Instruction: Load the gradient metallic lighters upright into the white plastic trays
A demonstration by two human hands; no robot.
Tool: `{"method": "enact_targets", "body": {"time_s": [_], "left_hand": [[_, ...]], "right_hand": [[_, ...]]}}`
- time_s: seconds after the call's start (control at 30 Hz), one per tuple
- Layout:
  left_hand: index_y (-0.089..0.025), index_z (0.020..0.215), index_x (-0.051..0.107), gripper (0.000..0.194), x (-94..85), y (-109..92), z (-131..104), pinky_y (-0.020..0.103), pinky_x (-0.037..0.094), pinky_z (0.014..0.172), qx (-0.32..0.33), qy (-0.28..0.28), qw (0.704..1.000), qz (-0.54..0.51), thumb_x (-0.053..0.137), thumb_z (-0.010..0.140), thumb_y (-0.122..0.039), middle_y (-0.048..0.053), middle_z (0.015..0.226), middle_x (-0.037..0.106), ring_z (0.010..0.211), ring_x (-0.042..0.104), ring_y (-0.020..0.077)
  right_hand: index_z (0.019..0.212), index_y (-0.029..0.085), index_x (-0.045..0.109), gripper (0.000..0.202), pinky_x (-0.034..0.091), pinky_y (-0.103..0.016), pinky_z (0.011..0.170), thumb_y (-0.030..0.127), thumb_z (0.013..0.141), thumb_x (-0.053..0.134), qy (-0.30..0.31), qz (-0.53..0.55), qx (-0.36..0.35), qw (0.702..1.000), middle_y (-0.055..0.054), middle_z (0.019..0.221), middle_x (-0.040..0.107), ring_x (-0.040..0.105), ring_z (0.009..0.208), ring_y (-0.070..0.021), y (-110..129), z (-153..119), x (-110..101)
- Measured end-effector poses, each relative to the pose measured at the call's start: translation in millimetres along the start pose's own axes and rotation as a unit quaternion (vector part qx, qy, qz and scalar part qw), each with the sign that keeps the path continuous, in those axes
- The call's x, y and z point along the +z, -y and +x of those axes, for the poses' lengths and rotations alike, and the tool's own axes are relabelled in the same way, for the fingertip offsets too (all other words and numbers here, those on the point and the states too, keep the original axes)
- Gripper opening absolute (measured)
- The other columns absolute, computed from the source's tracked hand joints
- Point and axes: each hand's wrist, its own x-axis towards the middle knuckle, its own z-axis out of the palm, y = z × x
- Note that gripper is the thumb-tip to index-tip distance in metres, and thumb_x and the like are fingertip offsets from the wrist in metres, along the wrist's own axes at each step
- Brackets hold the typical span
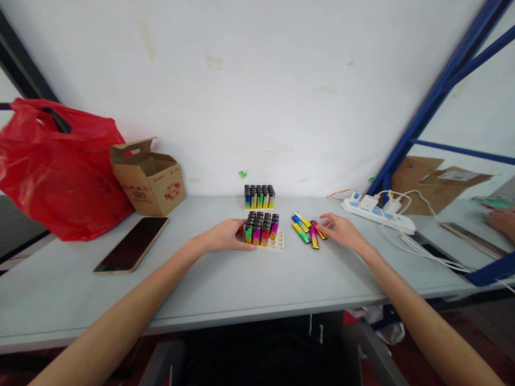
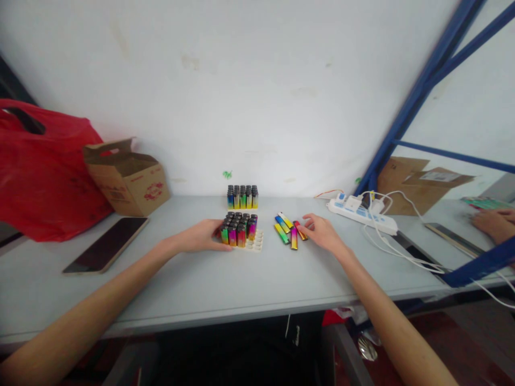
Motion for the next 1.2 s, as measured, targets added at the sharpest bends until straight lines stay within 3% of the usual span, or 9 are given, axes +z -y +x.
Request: {"method": "enact_targets", "body": {"time_s": [0.17, 0.3, 0.4, 0.47, 0.57, 0.63, 0.73, 0.9, 1.2], "left_hand": [[-0.019, 0.114, 0.067, 0.062, -0.5, -2, 0, 0.030, 0.050, 0.076, 0.003, 0.001, 1.000, -0.001, 0.076, 0.074, -0.066, 0.004, 0.107, 0.076, 0.090, 0.069, 0.0247], [-0.019, 0.113, 0.068, 0.063, 0.2, -1, 0, 0.030, 0.050, 0.074, -0.001, 0.000, 1.000, -0.004, 0.076, 0.072, -0.067, 0.004, 0.105, 0.076, 0.089, 0.069, 0.0247], [-0.019, 0.113, 0.068, 0.063, 1.0, 1, 0, 0.030, 0.050, 0.071, -0.001, 0.001, 1.000, -0.014, 0.076, 0.072, -0.067, 0.005, 0.104, 0.076, 0.087, 0.069, 0.0246], [-0.020, 0.113, 0.069, 0.063, 1.0, 0, 0, 0.030, 0.050, 0.072, -0.001, 0.000, 1.000, -0.017, 0.076, 0.072, -0.067, 0.005, 0.105, 0.076, 0.088, 0.069, 0.0247], [-0.020, 0.115, 0.068, 0.063, 0.5, -1, -1, 0.030, 0.051, 0.075, -0.001, -0.002, 1.000, -0.015, 0.076, 0.073, -0.066, 0.004, 0.107, 0.076, 0.090, 0.069, 0.0248], [-0.020, 0.115, 0.068, 0.062, 0.2, -2, -1, 0.030, 0.051, 0.074, 0.000, 0.000, 1.000, -0.014, 0.076, 0.073, -0.065, 0.003, 0.106, 0.076, 0.090, 0.070, 0.0246], [-0.020, 0.117, 0.068, 0.062, 0.3, -3, -1, 0.029, 0.051, 0.075, 0.001, 0.002, 1.000, -0.018, 0.076, 0.074, -0.064, 0.004, 0.108, 0.076, 0.092, 0.070, 0.0244], [-0.020, 0.116, 0.068, 0.061, 0.7, -2, 0, 0.029, 0.049, 0.074, 0.006, 0.002, 1.000, -0.010, 0.076, 0.074, -0.064, 0.003, 0.104, 0.076, 0.089, 0.068, 0.0231], [-0.020, 0.115, 0.068, 0.061, 2.2, 2, 1, 0.029, 0.047, 0.069, -0.005, 0.012, 1.000, -0.009, 0.074, 0.075, -0.066, 0.004, 0.103, 0.074, 0.084, 0.066, 0.0223]], "right_hand": [[0.126, 0.016, 0.064, 0.039, 0.053, -0.032, 0.078, 0.028, 0.089, 0.064, 0.019, -0.063, 0.022, 0.998, -0.008, 0.094, 0.078, 0.072, 0.080, -0.0215, 1, 15, 2], [0.106, 0.013, 0.070, 0.023, 0.050, -0.033, 0.083, 0.018, 0.085, 0.061, 0.029, -0.096, 0.005, 0.995, -0.013, 0.096, 0.075, 0.070, 0.093, -0.0260, 9, 29, -7], [0.100, 0.016, 0.064, 0.016, 0.052, -0.031, 0.074, 0.025, 0.090, 0.056, 0.031, 0.075, 0.043, 0.996, -0.009, 0.091, 0.071, 0.068, 0.078, -0.0206, 26, 35, -12], [0.103, 0.020, 0.058, 0.017, 0.050, -0.028, 0.062, 0.032, 0.091, 0.055, 0.027, 0.238, 0.072, 0.968, -0.003, 0.084, 0.067, 0.062, 0.065, -0.0148, 41, 38, -12], [0.100, 0.025, 0.051, 0.022, 0.033, -0.019, 0.044, 0.042, 0.089, 0.059, 0.033, 0.402, 0.079, 0.911, 0.006, 0.071, 0.058, 0.039, 0.046, -0.0080, 67, 44, -9], [0.096, 0.025, 0.050, 0.028, 0.019, -0.018, 0.040, 0.050, 0.088, 0.061, 0.025, 0.434, 0.065, 0.898, 0.009, 0.060, 0.049, 0.026, 0.042, -0.0063, 83, 47, -4], [0.080, 0.022, 0.052, 0.040, 0.015, -0.020, 0.041, 0.061, 0.087, 0.061, -0.025, 0.424, 0.030, 0.905, 0.010, 0.052, 0.036, 0.024, 0.042, -0.0066, 100, 47, 9], [0.061, 0.022, 0.044, 0.051, 0.021, -0.025, 0.044, 0.062, 0.089, 0.056, -0.086, 0.361, -0.006, 0.929, 0.005, 0.053, 0.035, 0.029, 0.048, -0.0090, 109, 32, 35], [0.064, 0.022, 0.045, 0.044, 0.030, -0.027, 0.052, 0.054, 0.094, 0.051, -0.103, 0.274, -0.066, 0.954, 0.004, 0.056, 0.042, 0.038, 0.053, -0.0120, 107, 22, 48]]}}
